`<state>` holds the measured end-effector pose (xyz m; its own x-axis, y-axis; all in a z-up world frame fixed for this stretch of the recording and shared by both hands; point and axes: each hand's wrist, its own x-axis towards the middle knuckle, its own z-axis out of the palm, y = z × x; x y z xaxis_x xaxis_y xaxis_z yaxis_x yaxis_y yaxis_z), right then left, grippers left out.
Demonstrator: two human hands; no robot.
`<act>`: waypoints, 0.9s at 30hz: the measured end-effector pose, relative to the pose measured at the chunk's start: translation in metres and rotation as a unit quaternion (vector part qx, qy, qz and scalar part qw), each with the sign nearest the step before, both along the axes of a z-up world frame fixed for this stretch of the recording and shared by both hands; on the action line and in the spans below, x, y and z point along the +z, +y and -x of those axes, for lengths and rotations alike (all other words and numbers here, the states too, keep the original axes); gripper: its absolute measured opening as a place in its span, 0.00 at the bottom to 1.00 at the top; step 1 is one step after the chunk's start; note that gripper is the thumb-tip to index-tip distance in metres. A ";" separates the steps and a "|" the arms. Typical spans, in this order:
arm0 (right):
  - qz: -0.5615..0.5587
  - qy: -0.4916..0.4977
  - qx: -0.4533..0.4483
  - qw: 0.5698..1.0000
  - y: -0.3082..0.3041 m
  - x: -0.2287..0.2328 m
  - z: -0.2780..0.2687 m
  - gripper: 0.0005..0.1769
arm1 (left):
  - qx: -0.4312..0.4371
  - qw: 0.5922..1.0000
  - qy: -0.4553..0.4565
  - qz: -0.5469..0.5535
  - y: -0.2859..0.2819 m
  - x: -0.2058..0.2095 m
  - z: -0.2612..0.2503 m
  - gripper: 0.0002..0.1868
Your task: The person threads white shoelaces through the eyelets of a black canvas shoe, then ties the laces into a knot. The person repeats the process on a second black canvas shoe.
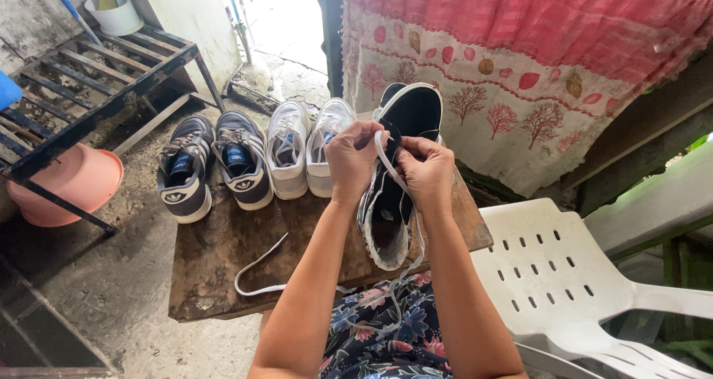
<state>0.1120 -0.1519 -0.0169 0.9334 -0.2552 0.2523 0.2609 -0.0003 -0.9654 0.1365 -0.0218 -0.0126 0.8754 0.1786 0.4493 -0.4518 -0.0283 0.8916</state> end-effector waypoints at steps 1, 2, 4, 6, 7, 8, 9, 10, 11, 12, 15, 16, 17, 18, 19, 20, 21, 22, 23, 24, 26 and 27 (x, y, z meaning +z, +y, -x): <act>0.002 0.001 0.001 1.000 0.000 -0.001 0.000 0.09 | -0.009 1.000 0.006 0.016 0.000 0.000 0.000 0.05; 0.004 -0.003 -0.002 1.000 0.000 -0.002 -0.001 0.09 | -0.018 0.999 0.012 0.031 -0.001 0.001 -0.001 0.06; 0.007 -0.010 -0.007 1.000 0.001 -0.003 -0.003 0.09 | -0.010 0.999 0.020 0.027 -0.002 0.001 -0.001 0.05; -0.003 -0.008 -0.006 1.000 0.001 -0.003 -0.002 0.09 | 0.004 1.000 -0.005 -0.002 -0.002 0.000 0.001 0.05; -0.008 -0.007 -0.006 1.000 0.002 -0.002 -0.002 0.10 | 0.012 0.999 -0.036 -0.028 -0.001 -0.001 0.002 0.04; -0.013 -0.002 -0.006 1.000 0.002 -0.001 -0.001 0.09 | 0.021 0.996 -0.066 -0.054 -0.001 -0.001 0.003 0.04; -0.019 0.002 -0.006 1.000 0.002 0.001 0.000 0.09 | 0.014 0.994 -0.078 -0.069 0.000 0.000 0.003 0.05; -0.024 0.007 -0.006 1.000 0.003 0.002 0.002 0.09 | 0.008 0.992 -0.090 -0.084 0.001 0.001 0.003 0.05; -0.024 0.014 -0.006 1.000 0.004 0.003 0.003 0.09 | 0.001 0.990 -0.102 -0.099 0.002 0.002 0.003 0.06; -0.024 0.020 -0.006 0.999 0.005 0.005 0.004 0.08 | -0.003 0.990 -0.096 -0.106 0.002 0.004 0.001 0.06; -0.017 0.015 -0.004 1.000 0.007 0.009 0.005 0.07 | -0.023 0.991 -0.057 -0.122 0.006 0.011 -0.004 0.06; -0.013 0.011 -0.003 1.000 0.007 0.009 0.005 0.07 | -0.034 0.991 -0.029 -0.124 0.008 0.013 -0.005 0.06; -0.012 0.005 0.000 1.000 0.007 0.007 0.005 0.07 | -0.045 0.991 -0.001 -0.125 0.009 0.014 -0.006 0.05; -0.011 -0.002 0.004 1.000 0.007 0.006 0.004 0.06 | -0.038 0.992 0.001 -0.121 0.009 0.016 -0.006 0.05; -0.009 -0.009 0.007 1.000 0.007 0.004 0.002 0.06 | -0.030 0.993 0.003 -0.117 0.010 0.017 -0.005 0.06; 0.006 -0.023 0.008 1.000 0.006 0.002 0.001 0.06 | -0.023 0.993 0.006 -0.114 0.010 0.017 -0.003 0.06; 0.021 -0.037 0.008 0.999 0.006 -0.001 -0.001 0.05 | -0.016 0.993 -0.008 -0.119 0.009 0.017 -0.001 0.07; 0.035 -0.051 0.009 0.998 0.006 -0.004 -0.004 0.05 | -0.010 0.992 -0.023 -0.125 0.008 0.017 0.002 0.07; 0.039 -0.055 0.002 0.998 0.005 -0.006 -0.006 0.04 | -0.003 0.991 -0.038 -0.131 0.008 0.018 0.005 0.08; 0.043 -0.058 -0.005 0.997 0.005 -0.008 -0.009 0.04 | -0.023 0.991 -0.022 -0.131 0.009 0.018 0.008 0.12; 0.044 -0.065 -0.019 0.997 0.006 -0.011 -0.011 0.03 | -0.064 0.989 0.008 -0.130 0.010 0.020 0.016 0.21; 0.042 -0.069 -0.027 0.996 0.008 -0.012 -0.011 0.03 | -0.041 0.985 -0.013 -0.166 0.010 0.021 0.019 0.25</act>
